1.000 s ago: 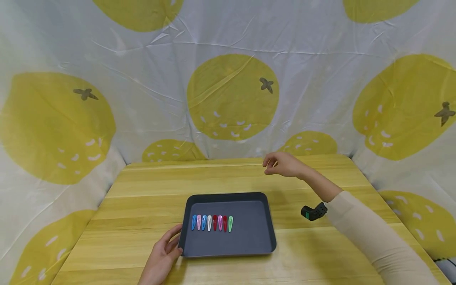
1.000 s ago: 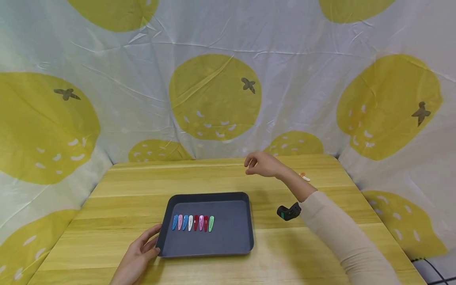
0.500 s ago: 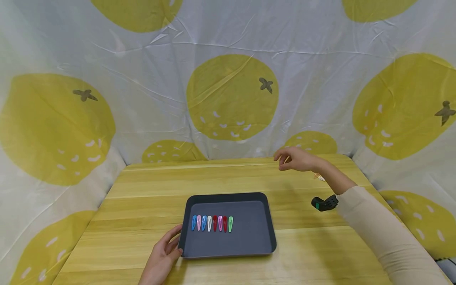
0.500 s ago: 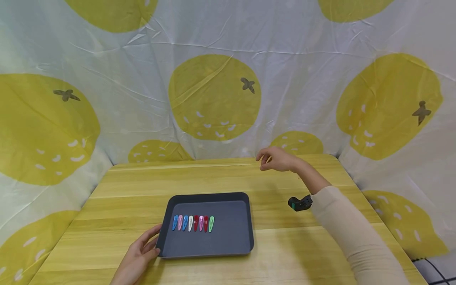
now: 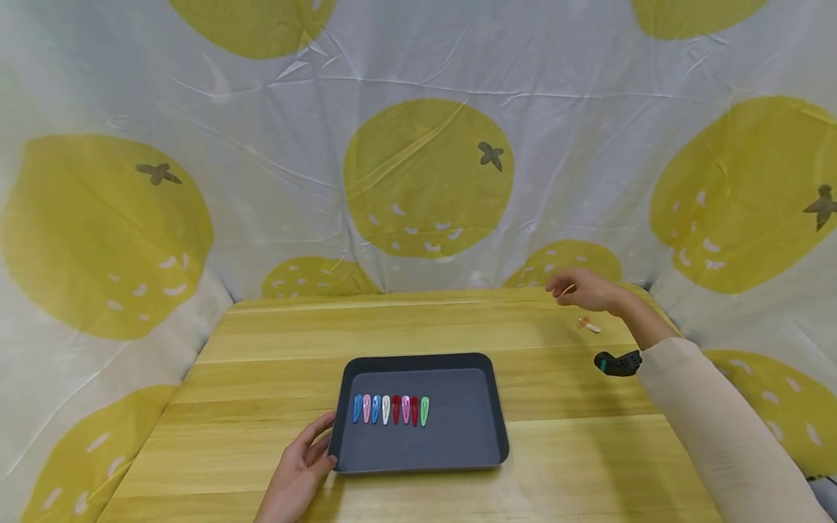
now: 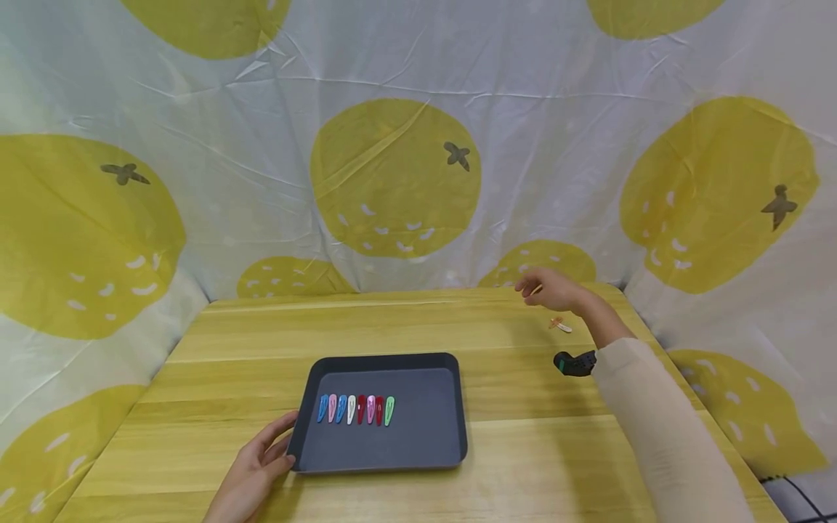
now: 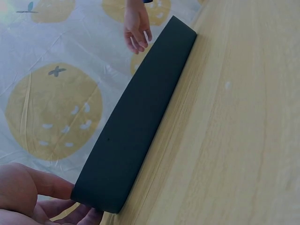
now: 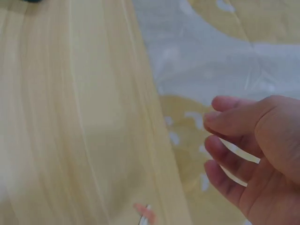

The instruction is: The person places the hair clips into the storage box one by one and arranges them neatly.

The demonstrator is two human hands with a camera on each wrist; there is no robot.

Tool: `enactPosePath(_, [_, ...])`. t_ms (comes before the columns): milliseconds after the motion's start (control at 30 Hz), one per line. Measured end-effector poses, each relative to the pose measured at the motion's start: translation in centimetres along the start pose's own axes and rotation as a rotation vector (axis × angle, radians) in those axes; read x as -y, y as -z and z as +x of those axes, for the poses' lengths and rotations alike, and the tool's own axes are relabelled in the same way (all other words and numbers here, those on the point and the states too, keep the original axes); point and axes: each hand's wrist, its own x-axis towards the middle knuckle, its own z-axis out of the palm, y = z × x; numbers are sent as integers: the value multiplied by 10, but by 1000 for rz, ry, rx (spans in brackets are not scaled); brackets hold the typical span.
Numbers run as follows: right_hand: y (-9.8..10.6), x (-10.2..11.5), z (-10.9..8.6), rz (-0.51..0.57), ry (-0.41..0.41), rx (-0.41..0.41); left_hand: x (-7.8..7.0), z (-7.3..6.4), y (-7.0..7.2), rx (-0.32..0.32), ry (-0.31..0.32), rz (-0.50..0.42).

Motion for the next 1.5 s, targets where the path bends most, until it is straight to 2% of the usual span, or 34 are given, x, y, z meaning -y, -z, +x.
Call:
enactPosePath(167, [-3, -26, -14, -62, -55, -45, 1, 0, 0, 7, -12, -13])
enactPosePath(333, [-7, -45, -26, -54, -101, -101, 2, -1, 0, 11, -14, -23])
enactPosePath(600, [-19, -68, -30, -38, -166, -154, 3, 0, 3, 10, -14, -30])
enactPosePath(700, [-28, -77, -30, -47, -169, -151, 3, 0, 3, 10, -16, -31])
enactPosePath(833, [-38, -87, -31, -133, -147, -163, 3, -1, 3, 10, -25, -30])
enactPosePath(1100, [-45, -90, -32, -283, -109, -224, 4, -1, 3, 8, -40, -30])
enactPosePath(1500, [-42, -89, -34, -316, -109, -171, 7, 1, 5, 11, -36, -19])
